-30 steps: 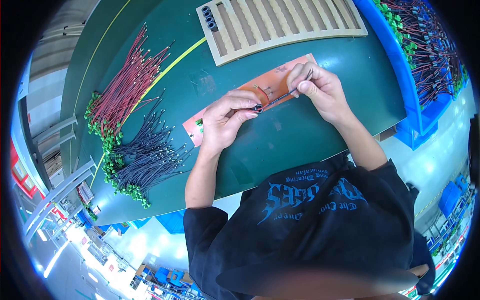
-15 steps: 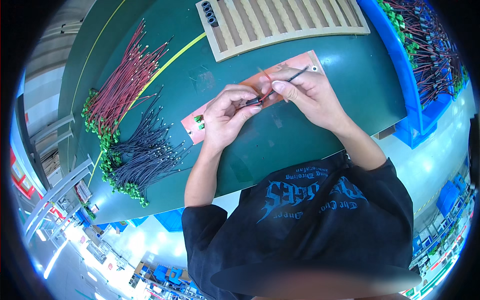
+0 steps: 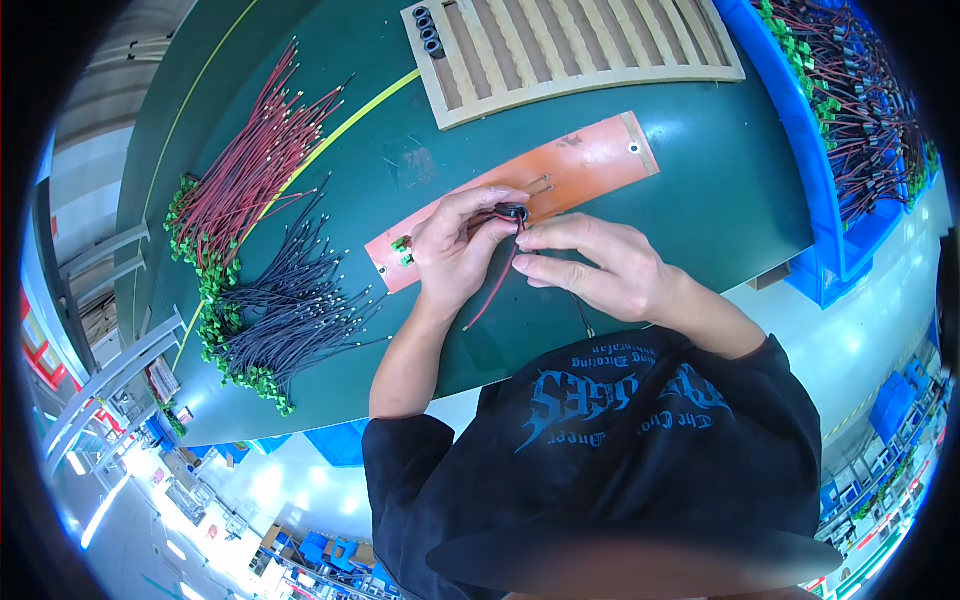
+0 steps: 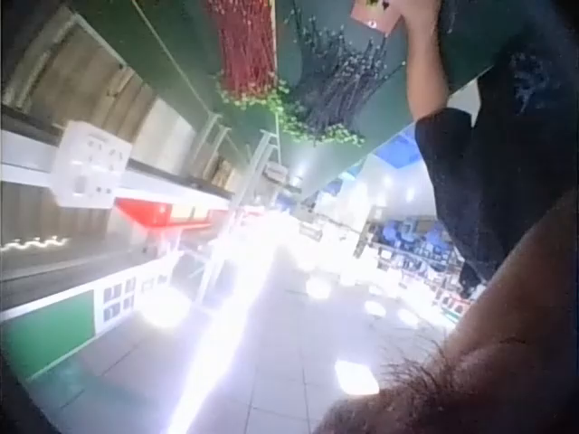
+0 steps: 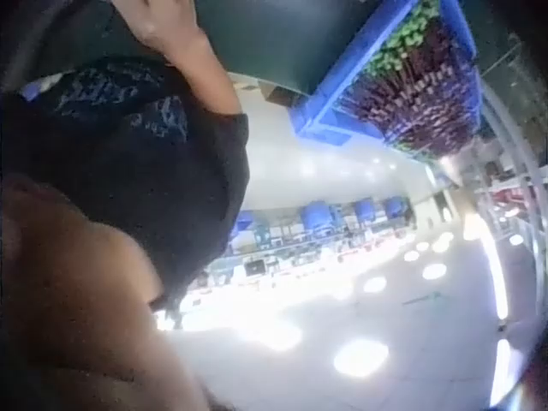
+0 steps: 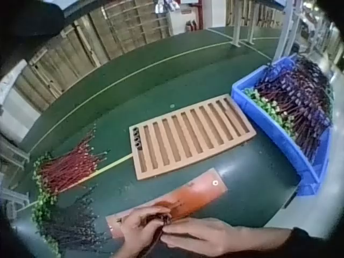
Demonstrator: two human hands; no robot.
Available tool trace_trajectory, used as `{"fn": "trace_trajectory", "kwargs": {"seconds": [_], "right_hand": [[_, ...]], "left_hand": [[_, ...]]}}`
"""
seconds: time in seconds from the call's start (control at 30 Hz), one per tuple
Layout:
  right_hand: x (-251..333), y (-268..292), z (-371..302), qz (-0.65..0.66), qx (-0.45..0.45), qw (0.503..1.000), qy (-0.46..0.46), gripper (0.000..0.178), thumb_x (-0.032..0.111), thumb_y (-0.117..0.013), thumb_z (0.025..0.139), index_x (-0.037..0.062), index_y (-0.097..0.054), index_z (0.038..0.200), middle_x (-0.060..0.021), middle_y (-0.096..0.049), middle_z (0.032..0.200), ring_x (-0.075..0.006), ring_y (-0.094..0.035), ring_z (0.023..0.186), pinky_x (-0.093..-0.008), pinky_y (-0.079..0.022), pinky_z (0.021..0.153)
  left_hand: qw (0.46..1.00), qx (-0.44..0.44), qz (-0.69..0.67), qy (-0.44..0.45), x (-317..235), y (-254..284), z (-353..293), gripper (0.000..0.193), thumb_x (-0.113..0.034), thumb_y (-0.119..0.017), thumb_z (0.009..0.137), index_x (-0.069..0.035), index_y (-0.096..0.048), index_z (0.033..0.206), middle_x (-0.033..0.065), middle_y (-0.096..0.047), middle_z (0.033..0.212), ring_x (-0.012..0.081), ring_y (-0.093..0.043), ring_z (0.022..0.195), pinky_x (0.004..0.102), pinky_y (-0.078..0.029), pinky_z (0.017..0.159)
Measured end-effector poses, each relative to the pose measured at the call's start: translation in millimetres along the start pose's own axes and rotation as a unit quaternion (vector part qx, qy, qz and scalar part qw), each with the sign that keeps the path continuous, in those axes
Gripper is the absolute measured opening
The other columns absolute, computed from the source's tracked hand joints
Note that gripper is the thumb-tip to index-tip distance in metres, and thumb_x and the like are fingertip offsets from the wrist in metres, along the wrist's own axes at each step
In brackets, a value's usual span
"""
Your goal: The person assembles electronic components by sliding colored wires into an electronic housing unit by hand.
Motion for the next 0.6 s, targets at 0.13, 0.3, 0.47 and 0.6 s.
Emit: {"fn": "trace_trajectory", "kwargs": {"seconds": [0.13, 0.3, 0.47, 0.6], "right_hand": [[4, 2, -1, -0.014, -0.013, 1.000, 0.024, 0.032, -0.001, -0.078, 0.078, -0.0058, -0.072, 0.109, -0.0187, -0.069, 0.110, -0.0314, -0.073, 0.096, -0.0393, -0.063, 0.081], [1, 7, -2, -0.011, -0.021, 1.000, 0.019, 0.030, -0.002, -0.077, 0.078, -0.0051, -0.072, 0.107, -0.0179, -0.070, 0.109, -0.0313, -0.072, 0.095, -0.0395, -0.062, 0.081], [-41, 11, 3, 0.181, -0.070, 0.976, -0.097, 0.016, 0.005, -0.074, 0.088, -0.0050, -0.073, 0.101, -0.0145, -0.071, 0.103, -0.0279, -0.069, 0.093, -0.0388, -0.055, 0.084], [-62, -13, -5, 0.420, -0.121, 0.872, -0.218, 0.026, 0.013, -0.054, 0.106, -0.0049, -0.070, 0.097, -0.0149, -0.072, 0.096, -0.0227, -0.067, 0.087, -0.0340, -0.054, 0.080]], "left_hand": [[1.000, 0.010, 0.000, -0.017, -3, -3, 1, 0.032, 0.015, -0.067, 0.089, 0.004, -0.058, 0.118, 0.0212, -0.070, 0.117, 0.0244, -0.072, 0.104, 0.0356, -0.061, 0.092], [0.999, 0.026, -0.024, -0.013, -1, -11, 0, 0.026, 0.013, -0.066, 0.091, 0.003, -0.058, 0.113, 0.0202, -0.071, 0.116, 0.0229, -0.072, 0.101, 0.0324, -0.061, 0.088], [0.996, 0.037, 0.086, -0.001, -9, -6, -2, 0.032, 0.003, -0.076, 0.087, 0.003, -0.063, 0.116, 0.0162, -0.072, 0.113, 0.0195, -0.072, 0.096, 0.0283, -0.062, 0.080], [0.987, 0.045, 0.155, -0.002, -6, 0, -8, 0.042, 0.001, -0.081, 0.083, 0.005, -0.064, 0.121, 0.0154, -0.071, 0.111, 0.0193, -0.071, 0.093, 0.0299, -0.059, 0.082]]}}
Point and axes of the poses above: each hand's wrist, its own z-axis towards the middle knuckle, its own y-axis out of the back of the hand, x = y × z, the point moved 9 cm from there along z, towards the middle knuckle
